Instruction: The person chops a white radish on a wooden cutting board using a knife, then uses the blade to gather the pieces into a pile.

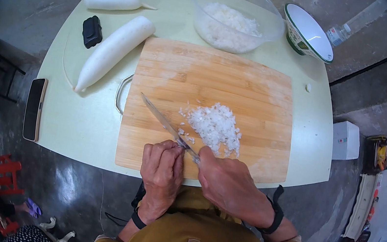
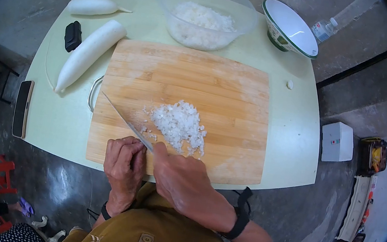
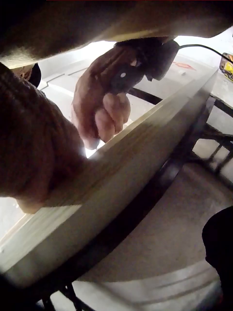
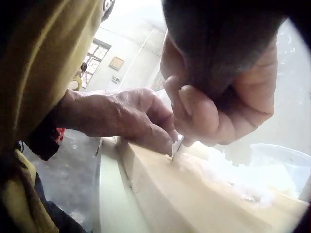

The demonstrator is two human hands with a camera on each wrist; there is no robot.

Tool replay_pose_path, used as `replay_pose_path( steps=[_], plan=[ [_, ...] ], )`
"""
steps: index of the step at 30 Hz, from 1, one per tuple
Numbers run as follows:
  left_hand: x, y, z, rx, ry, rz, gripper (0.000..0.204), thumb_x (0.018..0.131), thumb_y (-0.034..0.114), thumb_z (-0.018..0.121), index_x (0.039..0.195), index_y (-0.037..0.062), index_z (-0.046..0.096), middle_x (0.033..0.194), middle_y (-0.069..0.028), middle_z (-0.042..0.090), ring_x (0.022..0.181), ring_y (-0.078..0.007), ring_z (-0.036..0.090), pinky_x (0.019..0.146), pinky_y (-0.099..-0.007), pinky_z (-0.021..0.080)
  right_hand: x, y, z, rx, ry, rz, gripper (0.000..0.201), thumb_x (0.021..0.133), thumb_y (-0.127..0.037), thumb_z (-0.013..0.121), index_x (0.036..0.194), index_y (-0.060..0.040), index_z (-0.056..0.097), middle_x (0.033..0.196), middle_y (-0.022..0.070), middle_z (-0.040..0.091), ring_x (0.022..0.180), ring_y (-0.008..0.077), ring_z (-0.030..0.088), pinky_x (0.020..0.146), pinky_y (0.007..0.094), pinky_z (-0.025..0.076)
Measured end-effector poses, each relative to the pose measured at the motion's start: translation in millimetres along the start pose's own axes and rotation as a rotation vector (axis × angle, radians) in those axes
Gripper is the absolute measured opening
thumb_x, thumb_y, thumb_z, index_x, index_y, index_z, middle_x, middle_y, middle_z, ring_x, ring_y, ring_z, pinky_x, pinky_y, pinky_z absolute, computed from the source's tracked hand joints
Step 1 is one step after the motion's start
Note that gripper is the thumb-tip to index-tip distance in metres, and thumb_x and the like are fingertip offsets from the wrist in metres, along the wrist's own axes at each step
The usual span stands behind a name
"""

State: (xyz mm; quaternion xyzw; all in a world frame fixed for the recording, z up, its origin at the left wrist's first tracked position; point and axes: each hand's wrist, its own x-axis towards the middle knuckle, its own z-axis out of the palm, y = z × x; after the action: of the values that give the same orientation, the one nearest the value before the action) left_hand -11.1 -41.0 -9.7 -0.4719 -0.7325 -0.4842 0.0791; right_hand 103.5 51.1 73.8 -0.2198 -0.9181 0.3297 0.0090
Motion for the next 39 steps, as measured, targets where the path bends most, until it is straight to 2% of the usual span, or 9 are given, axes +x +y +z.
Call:
replay_pose_path(
  steps=[4,6,10,12,18,30,34,36,39],
  plan=[
    [-1.6,-0.5,-4.0,-0.011,-0.018,-0.003,0.021,0.071,-0.009,0.071,0.088,0.0002,0.064,0.087,-0.0126,0.064,0.079,-0.0295,0.060,0.068,-0.0359,0.049,11.8,0.6,0.8,-0.051,0.072,-0.040,0.015,0.084,0.000,0.056,0.091,0.0021,0.043,0.057,0.0187,0.052,0.054,0.0407,0.055,0.051,0.0476,0.042],
    [-1.3,-1.8,-6.4,-0.032,-0.024,0.003,0.021,0.073,-0.009,0.071,0.090,-0.0001,0.064,0.089,-0.0124,0.064,0.081,-0.0300,0.059,0.070,-0.0365,0.049,11.1,4.8,-3.5,0.077,0.085,-0.043,0.015,0.085,-0.002,0.056,0.091,0.0029,0.044,0.055,0.0195,0.050,0.054,0.0412,0.055,0.051,0.0476,0.042],
    [-3.9,0.5,-11.9,-0.082,0.018,-0.107,0.021,0.074,-0.007,0.072,0.092,0.0009,0.066,0.090,-0.0120,0.065,0.082,-0.0295,0.060,0.071,-0.0366,0.049,-0.9,4.1,-8.7,-0.032,0.102,-0.031,0.014,0.087,-0.003,0.056,0.092,0.0025,0.044,0.055,0.0191,0.050,0.054,0.0409,0.055,0.050,0.0479,0.041],
    [-3.4,2.4,-15.6,-0.068,0.019,-0.114,0.020,0.074,-0.006,0.073,0.092,0.0011,0.066,0.090,-0.0119,0.065,0.082,-0.0293,0.060,0.071,-0.0369,0.049,-4.7,3.1,-8.5,-0.055,0.023,0.010,0.021,0.082,-0.003,0.061,0.093,0.0027,0.045,0.058,0.0173,0.058,0.056,0.0370,0.061,0.048,0.0453,0.045],
    [-3.9,2.8,-19.8,0.023,-0.085,-0.107,0.019,0.072,-0.006,0.073,0.088,0.0017,0.066,0.090,-0.0107,0.065,0.085,-0.0278,0.058,0.072,-0.0357,0.048,-5.0,1.8,-8.8,-0.014,-0.021,-0.018,0.021,0.082,-0.004,0.062,0.092,0.0018,0.044,0.057,0.0166,0.057,0.055,0.0347,0.062,0.045,0.0436,0.044],
    [-10.0,-1.8,-16.0,-0.013,-0.011,-0.050,0.020,0.071,-0.006,0.075,0.088,0.0016,0.067,0.090,-0.0105,0.062,0.083,-0.0279,0.056,0.071,-0.0356,0.047,12.3,4.8,-3.8,-0.023,0.083,-0.071,0.018,0.083,-0.002,0.059,0.090,0.0012,0.043,0.057,0.0150,0.054,0.056,0.0375,0.059,0.048,0.0446,0.042],
    [-13.1,0.0,-17.4,0.022,0.032,-0.082,0.021,0.070,-0.005,0.077,0.087,0.0016,0.068,0.089,-0.0109,0.061,0.084,-0.0276,0.056,0.071,-0.0360,0.047,2.2,-0.8,-9.3,-0.068,0.036,-0.035,0.018,0.083,-0.002,0.059,0.091,0.0014,0.043,0.057,0.0155,0.053,0.055,0.0381,0.058,0.049,0.0451,0.042],
    [-13.4,0.4,-18.4,0.041,0.038,-0.100,0.021,0.069,-0.004,0.077,0.087,0.0017,0.068,0.088,-0.0107,0.061,0.084,-0.0272,0.056,0.072,-0.0357,0.047,1.9,-1.2,-5.9,-0.067,-0.004,-0.051,0.024,0.081,-0.005,0.063,0.098,0.0062,0.049,0.054,0.0167,0.056,0.051,0.0323,0.061,0.043,0.0421,0.043],
    [-12.4,-1.3,-19.1,0.063,-0.004,-0.083,0.019,0.071,-0.003,0.077,0.087,0.0018,0.068,0.089,-0.0108,0.059,0.083,-0.0280,0.054,0.071,-0.0369,0.045,4.8,-3.3,-0.7,-0.078,-0.008,-0.052,0.026,0.082,-0.006,0.063,0.100,0.0063,0.049,0.056,0.0166,0.056,0.053,0.0320,0.061,0.044,0.0428,0.042]
  ],
)
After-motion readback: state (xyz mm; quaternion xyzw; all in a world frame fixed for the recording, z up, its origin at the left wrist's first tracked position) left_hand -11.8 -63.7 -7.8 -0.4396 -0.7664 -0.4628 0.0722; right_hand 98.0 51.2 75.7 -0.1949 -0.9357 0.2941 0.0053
